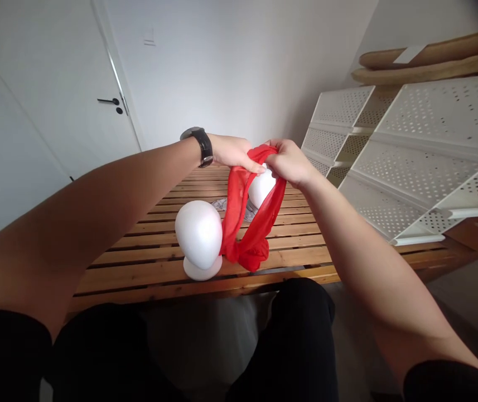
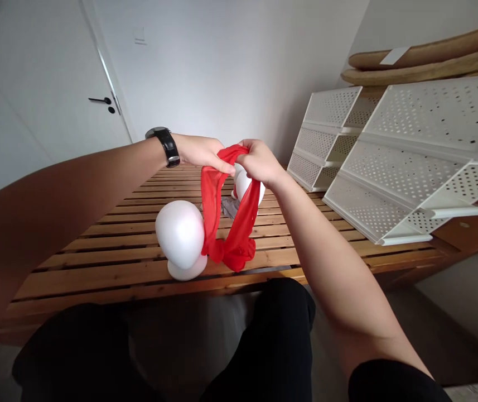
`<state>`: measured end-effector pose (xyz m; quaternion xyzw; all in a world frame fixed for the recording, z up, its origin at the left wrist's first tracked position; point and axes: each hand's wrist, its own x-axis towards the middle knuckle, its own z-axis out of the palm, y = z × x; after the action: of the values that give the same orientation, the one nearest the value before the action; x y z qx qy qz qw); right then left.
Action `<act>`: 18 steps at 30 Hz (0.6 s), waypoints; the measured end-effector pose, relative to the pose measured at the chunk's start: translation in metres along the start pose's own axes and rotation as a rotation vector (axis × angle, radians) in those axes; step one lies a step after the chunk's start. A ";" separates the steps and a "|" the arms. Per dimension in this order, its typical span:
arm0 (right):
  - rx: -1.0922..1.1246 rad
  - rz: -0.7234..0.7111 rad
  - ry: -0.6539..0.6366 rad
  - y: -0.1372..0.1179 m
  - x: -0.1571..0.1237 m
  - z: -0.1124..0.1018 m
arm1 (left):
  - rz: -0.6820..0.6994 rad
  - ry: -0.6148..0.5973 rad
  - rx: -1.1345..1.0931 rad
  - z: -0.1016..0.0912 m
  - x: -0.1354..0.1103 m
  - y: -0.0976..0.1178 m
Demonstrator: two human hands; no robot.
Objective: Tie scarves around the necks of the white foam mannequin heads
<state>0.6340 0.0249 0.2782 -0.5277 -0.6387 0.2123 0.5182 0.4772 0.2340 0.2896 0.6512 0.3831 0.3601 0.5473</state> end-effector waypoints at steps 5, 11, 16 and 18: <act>0.107 0.089 -0.233 -0.018 -0.011 -0.003 | 0.008 -0.130 0.051 0.007 0.003 -0.002; 0.187 0.083 -0.424 -0.033 -0.022 -0.015 | 0.117 -0.282 0.010 -0.004 -0.066 0.065; 0.105 0.010 -0.324 -0.066 -0.008 -0.011 | 0.307 -0.568 0.137 0.007 -0.162 0.156; 0.045 -0.032 -0.214 -0.086 0.000 -0.013 | 0.356 -0.565 0.091 0.001 -0.170 0.183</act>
<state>0.6063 -0.0091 0.3537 -0.4798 -0.6937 0.2735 0.4623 0.4217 0.0617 0.4623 0.8057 0.1122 0.2375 0.5309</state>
